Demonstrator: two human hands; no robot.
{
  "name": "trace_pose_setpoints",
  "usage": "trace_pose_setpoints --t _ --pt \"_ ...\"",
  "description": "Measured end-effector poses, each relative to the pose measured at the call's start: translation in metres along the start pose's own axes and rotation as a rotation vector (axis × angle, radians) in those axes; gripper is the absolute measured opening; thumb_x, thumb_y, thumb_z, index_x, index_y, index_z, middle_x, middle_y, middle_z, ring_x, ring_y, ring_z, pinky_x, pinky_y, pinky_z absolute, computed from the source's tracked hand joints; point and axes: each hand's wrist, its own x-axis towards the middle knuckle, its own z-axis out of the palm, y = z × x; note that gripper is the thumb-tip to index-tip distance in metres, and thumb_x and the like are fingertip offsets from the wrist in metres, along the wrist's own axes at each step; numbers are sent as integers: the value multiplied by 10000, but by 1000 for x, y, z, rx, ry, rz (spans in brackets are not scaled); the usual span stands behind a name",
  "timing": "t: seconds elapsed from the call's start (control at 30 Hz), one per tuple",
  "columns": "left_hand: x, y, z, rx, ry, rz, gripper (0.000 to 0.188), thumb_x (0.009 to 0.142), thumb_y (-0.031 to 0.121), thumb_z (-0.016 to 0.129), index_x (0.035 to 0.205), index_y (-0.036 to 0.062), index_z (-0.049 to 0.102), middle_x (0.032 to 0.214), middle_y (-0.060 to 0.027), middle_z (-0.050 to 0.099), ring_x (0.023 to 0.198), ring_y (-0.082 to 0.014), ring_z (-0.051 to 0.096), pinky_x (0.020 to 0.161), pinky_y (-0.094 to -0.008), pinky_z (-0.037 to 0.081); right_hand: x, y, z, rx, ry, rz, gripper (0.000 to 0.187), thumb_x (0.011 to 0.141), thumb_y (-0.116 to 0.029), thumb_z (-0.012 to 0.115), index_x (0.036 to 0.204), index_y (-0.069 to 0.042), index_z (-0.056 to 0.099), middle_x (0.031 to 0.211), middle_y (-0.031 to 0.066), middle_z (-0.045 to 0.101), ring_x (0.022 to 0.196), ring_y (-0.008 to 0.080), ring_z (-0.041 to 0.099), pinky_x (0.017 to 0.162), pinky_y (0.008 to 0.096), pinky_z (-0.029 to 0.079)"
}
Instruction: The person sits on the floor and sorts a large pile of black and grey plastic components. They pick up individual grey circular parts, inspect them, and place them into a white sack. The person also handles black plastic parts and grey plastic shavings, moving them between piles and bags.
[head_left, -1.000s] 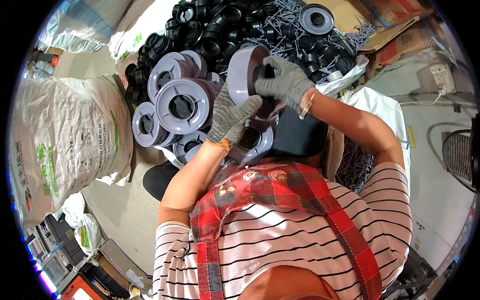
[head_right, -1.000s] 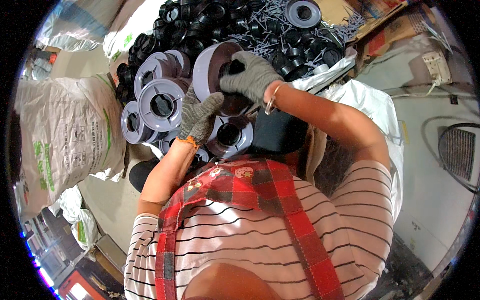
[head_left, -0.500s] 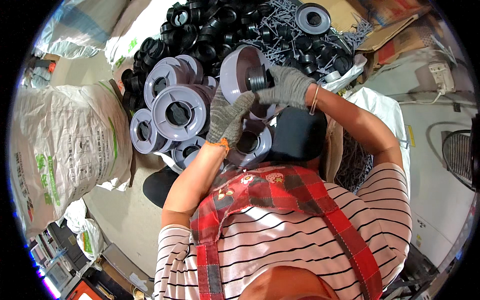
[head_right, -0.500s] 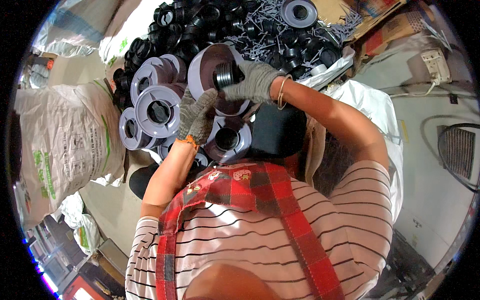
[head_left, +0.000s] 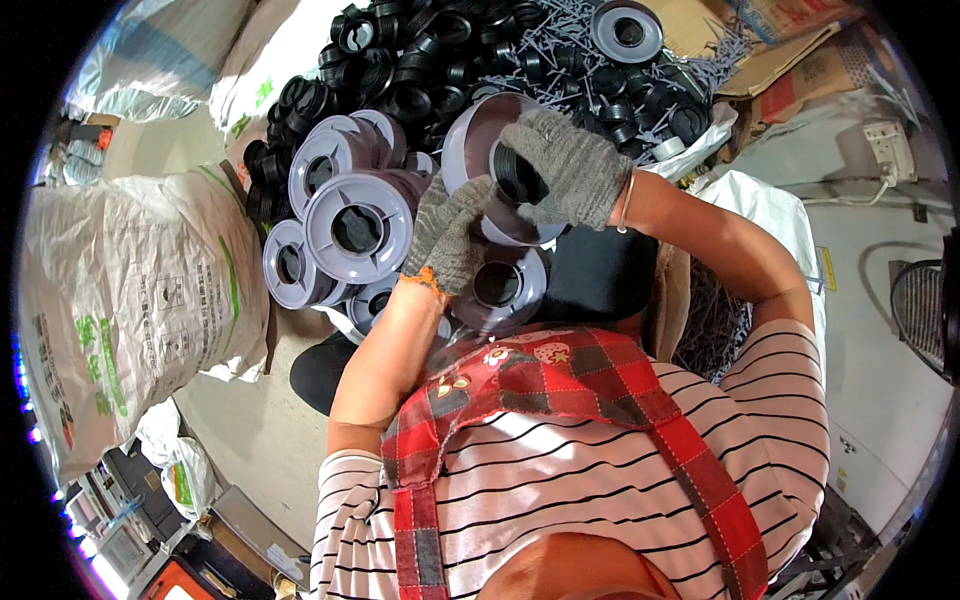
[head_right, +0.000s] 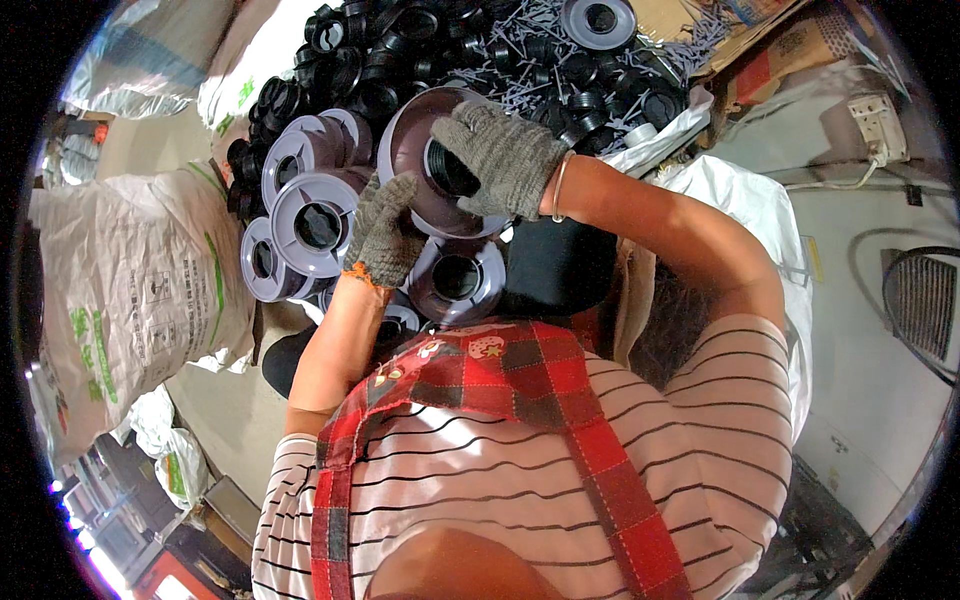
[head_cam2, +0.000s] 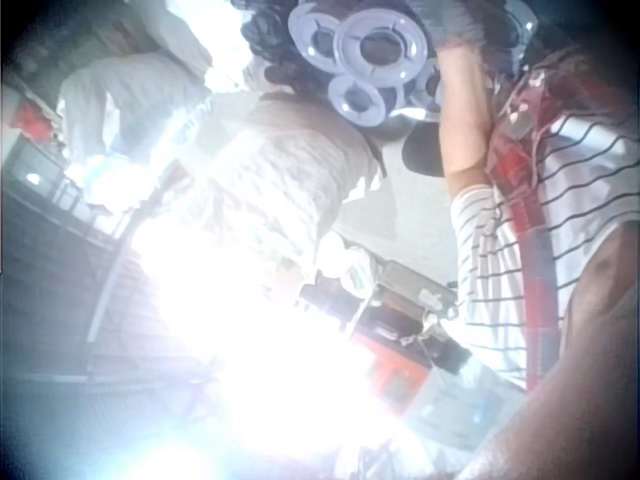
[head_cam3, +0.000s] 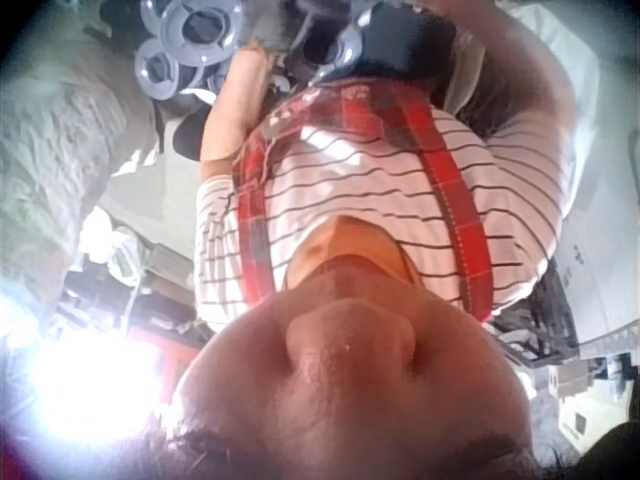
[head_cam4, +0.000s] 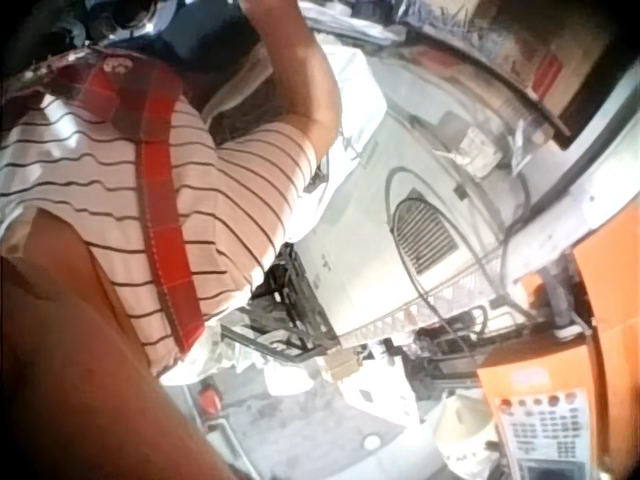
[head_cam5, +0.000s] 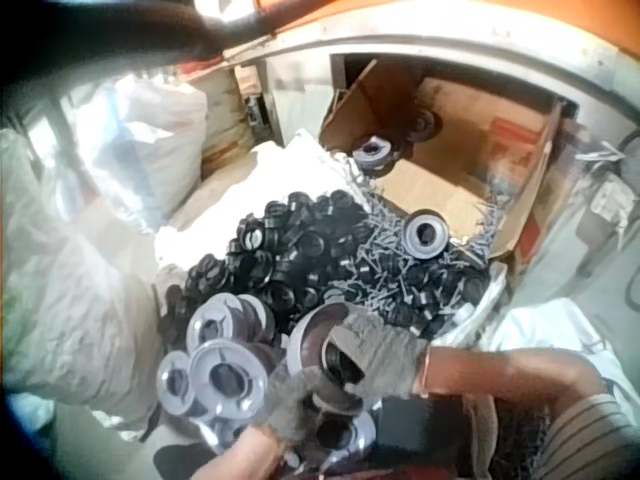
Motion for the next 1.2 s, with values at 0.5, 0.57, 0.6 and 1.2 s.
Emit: trace_pose_setpoints --t 0.5,0.57,0.6,1.2 --pt "-3 -3 -5 70 59 17 387 819 110 596 1179 25 483 1026 -80 582 898 -186 583 744 -327 512 6 -16 -18 260 -146 243 739 606 -279 742 1241 -50 442 1160 196 507 1086 333 490 943 380 395" --pt "-4 -3 -2 72 52 9 393 816 104 599 1183 25 485 1036 -77 583 909 -184 581 754 -325 508 5 -16 -16 201 -193 259 748 602 -287 746 1242 -47 442 1170 199 506 1083 340 496 932 374 404" --pt "-4 -3 0 74 47 7 396 814 101 600 1185 24 486 1041 -75 583 915 -183 579 758 -324 507 3 -16 -11 230 -106 259 738 612 -304 741 1238 -49 446 1152 195 519 1055 345 511 918 376 414" --pt "5 -19 -3 353 53 183 433 796 94 637 1193 15 485 1072 -83 588 934 -160 567 796 -288 469 2 15 15 355 24 307 767 576 -444 782 1108 14 473 994 191 562 943 317 560 832 387 447"
